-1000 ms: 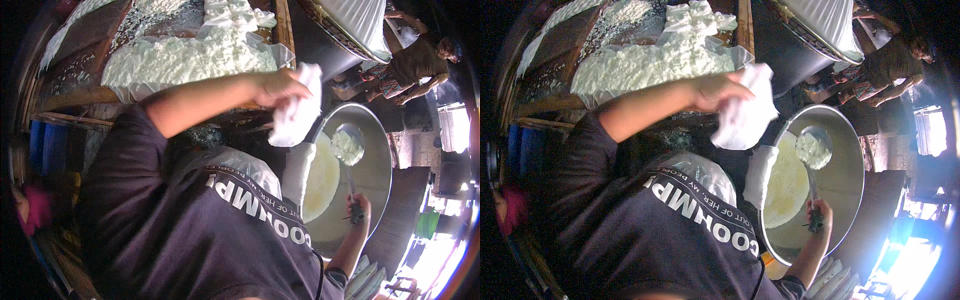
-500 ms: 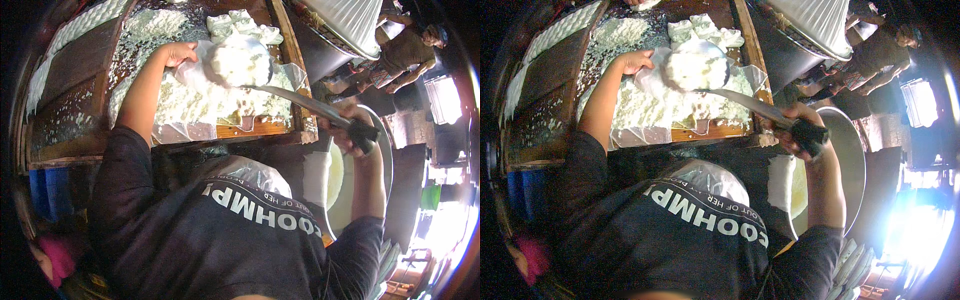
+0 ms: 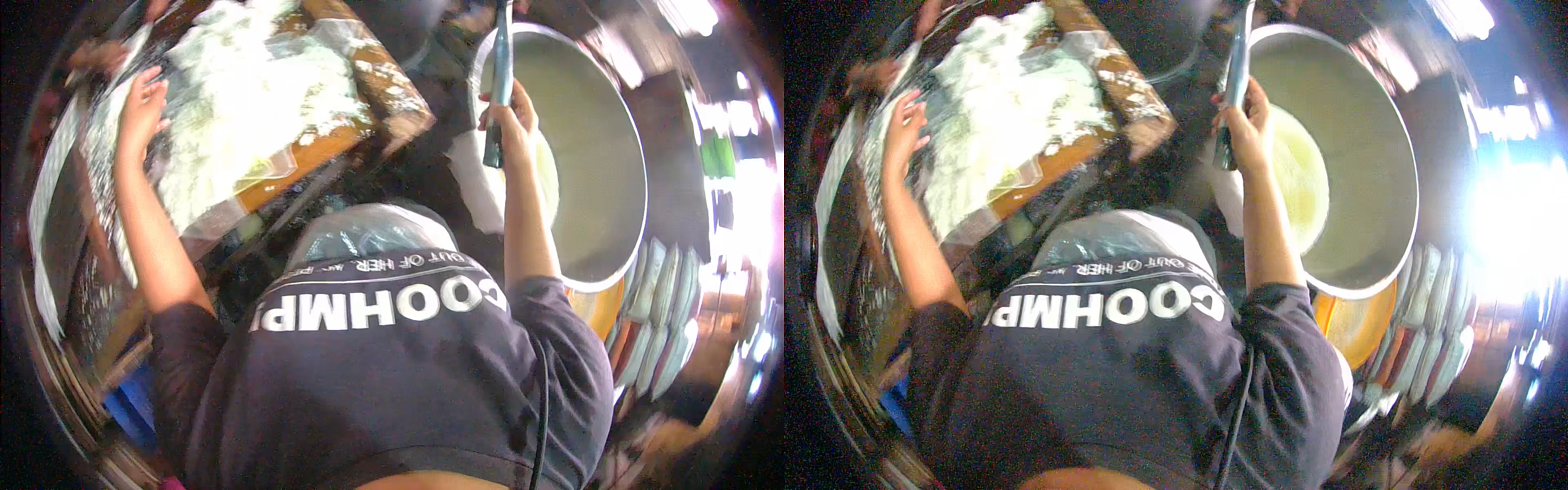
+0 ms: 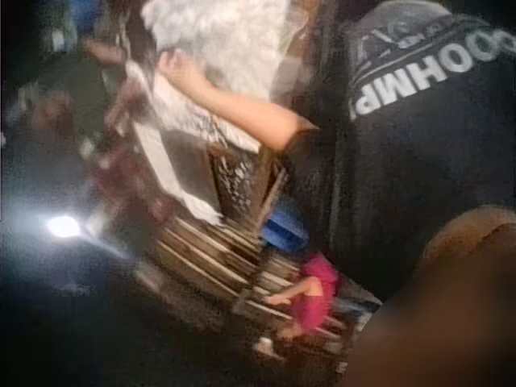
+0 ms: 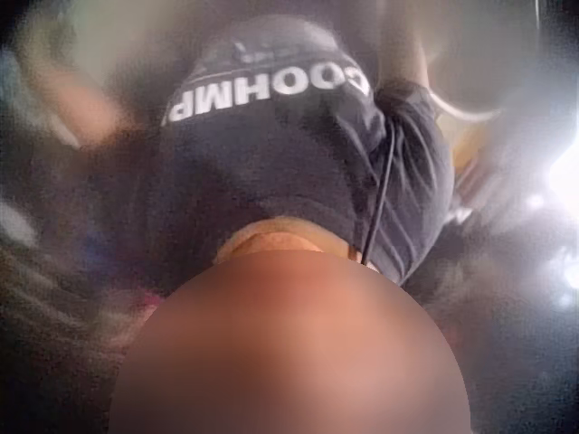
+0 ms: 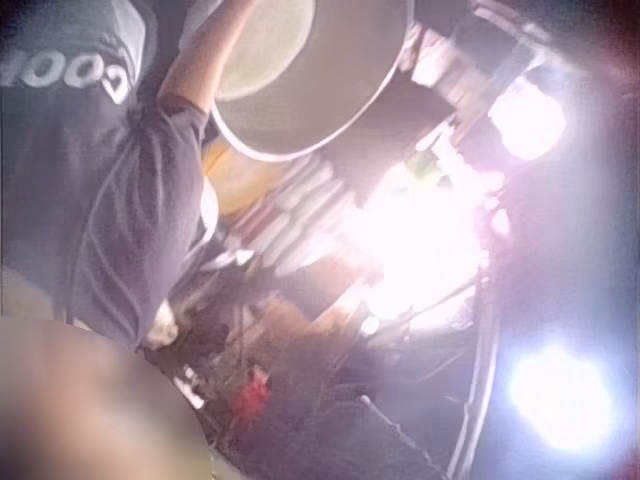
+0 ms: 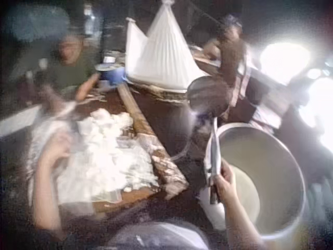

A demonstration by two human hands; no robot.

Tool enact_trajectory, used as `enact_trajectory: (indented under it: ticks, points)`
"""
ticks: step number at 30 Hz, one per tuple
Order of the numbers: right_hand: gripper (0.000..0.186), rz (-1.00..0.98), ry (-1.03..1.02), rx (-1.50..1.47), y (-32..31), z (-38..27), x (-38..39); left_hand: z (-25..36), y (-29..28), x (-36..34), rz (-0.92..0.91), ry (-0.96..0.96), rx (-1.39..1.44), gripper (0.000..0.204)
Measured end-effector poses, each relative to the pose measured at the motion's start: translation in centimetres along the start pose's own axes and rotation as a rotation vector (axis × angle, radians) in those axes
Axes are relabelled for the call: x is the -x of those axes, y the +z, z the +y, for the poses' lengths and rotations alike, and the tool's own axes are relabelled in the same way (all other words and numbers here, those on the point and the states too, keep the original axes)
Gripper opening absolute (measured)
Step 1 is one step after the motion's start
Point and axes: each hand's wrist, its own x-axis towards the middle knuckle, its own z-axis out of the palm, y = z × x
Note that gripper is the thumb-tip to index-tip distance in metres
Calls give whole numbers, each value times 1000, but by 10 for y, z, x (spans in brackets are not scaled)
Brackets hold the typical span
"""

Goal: The person scoops white curd-like material from a large metal vat using a ladle and transfers it to a wooden table covered in plastic. The person then uses their hands to press and mold the curd into rectangular blocks on the table alongside other workers.

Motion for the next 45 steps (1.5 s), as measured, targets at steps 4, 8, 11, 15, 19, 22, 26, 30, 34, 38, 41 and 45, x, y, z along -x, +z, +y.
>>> enact_trajectory:
  ticks: [4, 8, 11, 15, 19, 22, 26, 30, 34, 38, 41, 45]
  points:
    - [38, 616, 315, 150, -151, 78, 13, 127, 151, 109, -997, 15, 818, 46]
    - [18, 890, 647, 188, -235, 198, 31, 117, 328, 152, -1475, -396, 376, 49]
    - [13, 1167, 914, -356, -298, 337, 60, 65, 428, 156, -1101, -772, 428, 42]
    - [13, 1319, 1115, -1054, -313, 400, 117, 53, 450, 168, -1017, -895, 403, 29]
    - [10, 1289, 1169, -1169, -339, 388, 135, 16, 448, 164, -832, -1035, 551, 31]
    - [7, 1417, 1034, -1123, -376, 405, 137, 46, 453, 180, -773, -1030, 746, 36]
    - [7, 1283, 914, -1062, -433, 434, 140, 51, 446, 186, -1065, -374, 263, 38]
    - [8, 1296, 796, -1005, -462, 453, 138, 43, 446, 176, -1114, -382, 165, 37]
    - [7, 1245, 818, -928, -470, 436, 119, 9, 423, 179, -694, -1120, 576, 34]
    - [5, 1076, 776, -845, -481, 405, 101, -10, 404, 179, -398, -941, 593, 28]
    - [6, 872, 772, -939, -495, 379, 83, 40, 411, 188, -179, -838, 577, 38]
    - [5, 729, 762, -996, -495, 322, 50, 31, 383, 213, -802, -1107, 321, 79]
